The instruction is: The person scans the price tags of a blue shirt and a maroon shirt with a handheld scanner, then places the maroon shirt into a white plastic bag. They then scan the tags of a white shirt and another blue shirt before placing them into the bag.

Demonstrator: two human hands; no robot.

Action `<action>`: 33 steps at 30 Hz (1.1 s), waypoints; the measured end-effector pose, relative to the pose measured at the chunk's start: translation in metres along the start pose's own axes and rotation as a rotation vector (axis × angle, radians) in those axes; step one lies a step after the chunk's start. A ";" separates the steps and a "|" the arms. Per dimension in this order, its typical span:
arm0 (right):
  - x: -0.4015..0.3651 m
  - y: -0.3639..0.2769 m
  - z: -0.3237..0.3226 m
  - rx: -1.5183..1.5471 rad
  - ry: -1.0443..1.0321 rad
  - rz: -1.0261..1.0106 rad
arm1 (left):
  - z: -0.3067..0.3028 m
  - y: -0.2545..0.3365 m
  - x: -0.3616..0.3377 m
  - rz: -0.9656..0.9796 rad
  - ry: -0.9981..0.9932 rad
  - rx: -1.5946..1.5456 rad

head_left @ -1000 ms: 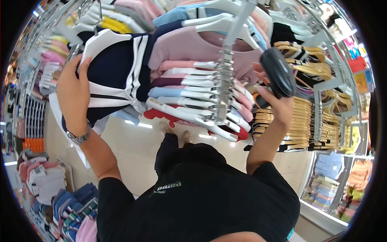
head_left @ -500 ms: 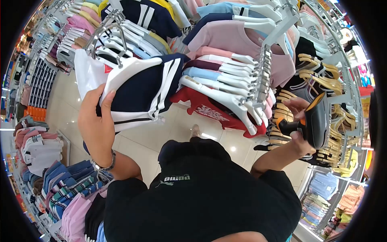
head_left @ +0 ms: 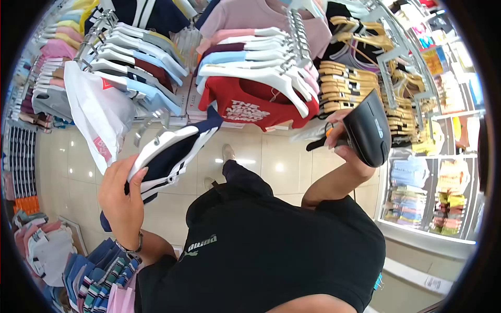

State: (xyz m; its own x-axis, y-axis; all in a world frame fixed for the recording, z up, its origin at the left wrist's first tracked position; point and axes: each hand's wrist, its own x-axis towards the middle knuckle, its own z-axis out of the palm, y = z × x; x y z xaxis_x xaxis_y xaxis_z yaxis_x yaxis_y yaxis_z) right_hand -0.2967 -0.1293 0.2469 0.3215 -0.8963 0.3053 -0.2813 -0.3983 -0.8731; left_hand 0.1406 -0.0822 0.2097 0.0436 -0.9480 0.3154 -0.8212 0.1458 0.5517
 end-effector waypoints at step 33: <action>-0.071 0.048 -0.017 0.230 0.840 -0.220 | 0.087 -0.006 -0.047 0.253 -0.379 -0.250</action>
State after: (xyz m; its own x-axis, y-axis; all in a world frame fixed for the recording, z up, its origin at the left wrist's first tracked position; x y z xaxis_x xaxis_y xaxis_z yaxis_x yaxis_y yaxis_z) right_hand -0.3480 -0.0881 0.1895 -0.4456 -0.6874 0.5735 -0.0741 -0.6101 -0.7888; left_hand 0.0940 -0.0630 0.1249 -0.3861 -0.9035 0.1862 -0.6163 0.4028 0.6767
